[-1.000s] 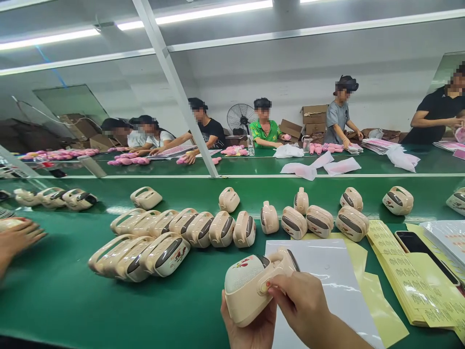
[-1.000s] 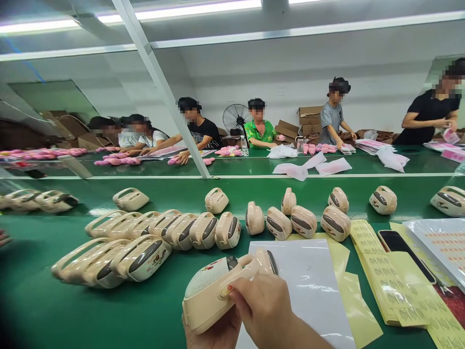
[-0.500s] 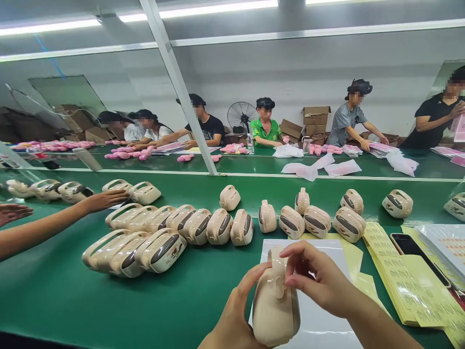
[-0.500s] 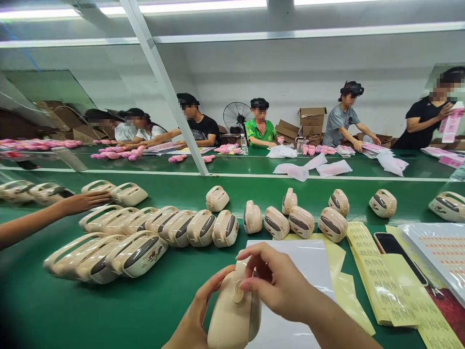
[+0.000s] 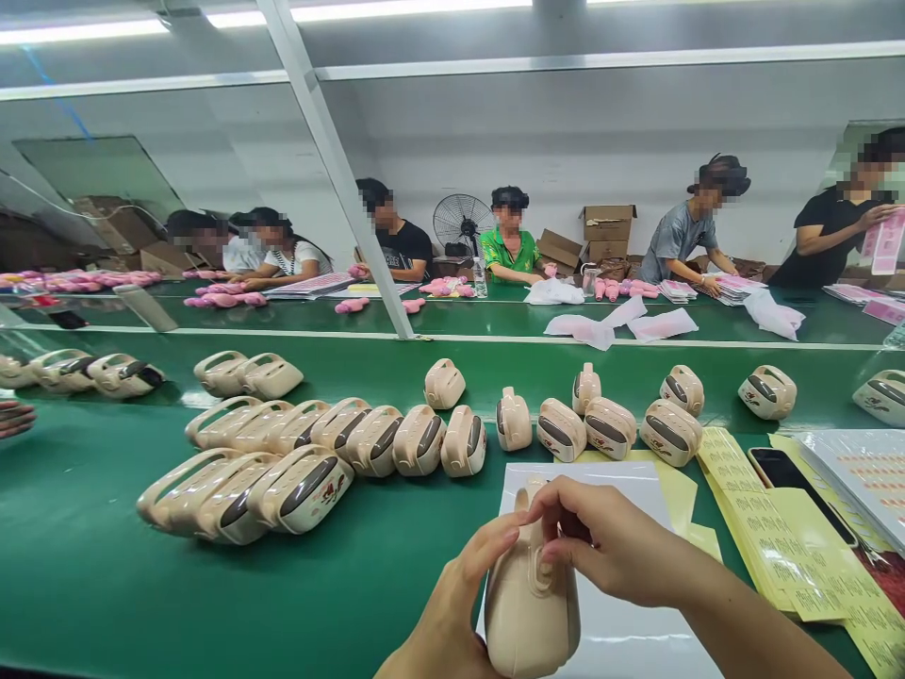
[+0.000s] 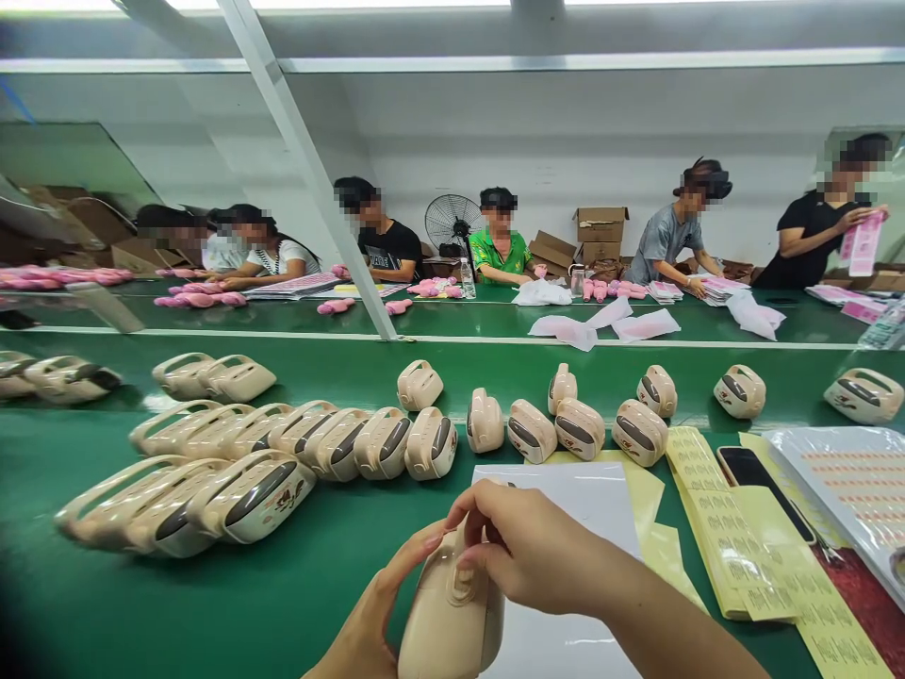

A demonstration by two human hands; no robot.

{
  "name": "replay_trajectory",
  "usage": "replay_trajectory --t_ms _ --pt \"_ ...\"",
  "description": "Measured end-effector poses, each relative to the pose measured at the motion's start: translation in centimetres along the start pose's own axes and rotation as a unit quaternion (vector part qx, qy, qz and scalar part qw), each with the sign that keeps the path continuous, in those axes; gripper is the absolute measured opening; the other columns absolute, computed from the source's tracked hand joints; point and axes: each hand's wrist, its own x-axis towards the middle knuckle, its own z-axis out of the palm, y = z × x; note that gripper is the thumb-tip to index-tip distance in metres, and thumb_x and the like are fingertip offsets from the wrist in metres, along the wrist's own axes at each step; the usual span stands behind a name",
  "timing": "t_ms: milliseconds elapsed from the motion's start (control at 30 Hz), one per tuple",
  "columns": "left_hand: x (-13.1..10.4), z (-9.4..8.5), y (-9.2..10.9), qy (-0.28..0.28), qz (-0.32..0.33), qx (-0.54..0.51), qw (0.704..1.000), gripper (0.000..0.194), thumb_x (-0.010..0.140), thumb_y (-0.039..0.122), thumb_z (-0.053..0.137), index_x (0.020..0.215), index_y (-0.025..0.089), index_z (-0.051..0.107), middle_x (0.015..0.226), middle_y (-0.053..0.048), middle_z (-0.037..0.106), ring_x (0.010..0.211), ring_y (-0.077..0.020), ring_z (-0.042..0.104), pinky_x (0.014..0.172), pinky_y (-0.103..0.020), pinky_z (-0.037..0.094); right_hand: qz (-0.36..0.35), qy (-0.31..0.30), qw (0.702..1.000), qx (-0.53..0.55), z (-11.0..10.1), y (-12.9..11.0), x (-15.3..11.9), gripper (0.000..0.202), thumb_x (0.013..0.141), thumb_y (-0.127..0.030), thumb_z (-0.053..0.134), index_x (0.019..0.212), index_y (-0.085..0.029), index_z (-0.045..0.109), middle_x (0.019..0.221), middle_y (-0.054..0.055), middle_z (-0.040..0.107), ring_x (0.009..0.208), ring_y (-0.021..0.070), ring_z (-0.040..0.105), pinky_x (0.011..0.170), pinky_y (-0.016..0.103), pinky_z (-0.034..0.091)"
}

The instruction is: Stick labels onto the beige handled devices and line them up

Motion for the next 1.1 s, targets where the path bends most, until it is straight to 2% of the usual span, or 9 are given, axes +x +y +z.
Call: replay_trajectory --t_ms 200,300,400,500,600,733,833,933,1100 --pt "-0.2 0.1 0.2 -0.07 0.115 0.246 0.96 0.103 0.041 0.013 0.079 0.13 0.036 0.034 0.127 -0.007 0.054 0.113 -0.0327 0.052 0.09 -0.046 0.045 0.004 -0.018 0.999 -0.037 0.1 -0.7 -0.1 0.016 0.076 -0.01 0.052 0.088 -0.021 0.051 0.077 -0.002 0.056 0.068 0.011 0.05 0.059 0.021 0.04" --pt "-0.6 -0.3 -0.3 -0.082 0.125 0.288 0.946 0.1 0.045 0.019 0.078 0.131 0.033 0.03 0.127 -0.01 0.052 0.113 -0.0338 0.051 0.088 -0.046 0.046 0.001 -0.004 0.997 -0.077 0.6 -0.6 -0.3 0.016 0.076 -0.009 0.051 0.087 -0.021 0.05 0.079 -0.001 0.057 0.068 0.0113 0.051 0.058 0.021 0.041" --pt "-0.9 -0.5 -0.7 -0.083 0.117 0.305 0.942 0.096 0.046 0.019 0.076 0.129 0.031 0.029 0.128 -0.012 0.05 0.112 -0.0349 0.052 0.088 -0.048 0.046 -0.076 0.03 0.986 -0.144 1.3 0.2 -0.6 0.015 0.079 -0.007 0.045 0.087 -0.02 0.049 0.081 0.001 0.059 0.069 0.012 0.052 0.06 0.022 0.043" --pt "-1.0 -0.6 -0.9 -0.083 0.121 0.32 0.936 0.097 0.046 0.02 0.075 0.13 0.028 0.028 0.128 -0.014 0.049 0.11 -0.0346 0.053 0.087 -0.047 0.047 -0.201 0.076 0.946 -0.243 1.9 1.0 -1.1 0.016 0.085 -0.009 0.037 0.092 -0.018 0.048 0.08 0.004 0.06 0.069 0.0132 0.053 0.059 0.023 0.044" --pt "-0.8 -0.6 -1.1 -0.085 0.132 0.327 0.932 0.096 0.047 0.024 0.076 0.13 0.028 0.027 0.126 -0.014 0.051 0.108 -0.0338 0.055 0.085 -0.045 0.048 -0.296 0.108 0.88 -0.355 2.3 1.3 -1.7 0.02 0.087 -0.009 0.033 0.101 -0.012 0.047 0.074 0.007 0.062 0.061 0.0158 0.052 0.052 0.026 0.042" --pt "-0.6 -0.5 -1.2 -0.086 0.142 0.324 0.931 0.094 0.049 0.027 0.076 0.129 0.028 0.028 0.125 -0.014 0.051 0.11 -0.0334 0.054 0.084 -0.044 0.049 -0.328 0.171 0.825 -0.426 2.5 1.3 -2.1 0.027 0.088 -0.013 0.037 0.113 -0.004 0.043 0.079 0.013 0.067 0.058 0.0183 0.055 0.047 0.028 0.043" --pt "-0.5 -0.3 -0.9 -0.086 0.155 0.319 0.931 0.094 0.05 0.031 0.077 0.13 0.028 0.027 0.124 -0.014 0.052 0.109 -0.0336 0.054 0.085 -0.045 0.048 -0.301 0.187 0.844 -0.403 2.5 1.3 -2.1 0.031 0.089 -0.024 0.041 0.115 -0.007 0.043 0.091 0.015 0.066 0.069 0.0205 0.059 0.057 0.03 0.049" --pt "-0.3 0.0 -0.4 -0.085 0.171 0.314 0.93 0.091 0.053 0.029 0.076 0.131 0.028 0.028 0.124 -0.014 0.053 0.11 -0.0333 0.053 0.084 -0.045 0.049 -0.264 0.203 0.877 -0.346 2.6 1.6 -1.7 0.039 0.085 -0.034 0.048 0.117 -0.013 0.042 0.112 0.017 0.057 0.097 0.0262 0.056 0.078 0.038 0.05" --pt "-0.4 0.1 -0.1 -0.082 0.195 0.319 0.924 0.089 0.055 0.03 0.076 0.13 0.026 0.029 0.125 -0.016 0.051 0.11 -0.0315 0.053 0.083 -0.043 0.049 -0.222 0.197 0.943 -0.149 4.3 2.9 -0.9 0.039 0.083 -0.02 0.046 0.121 -0.022 0.036 0.125 0.011 0.045 0.121 0.0211 0.039 0.099 0.037 0.038"
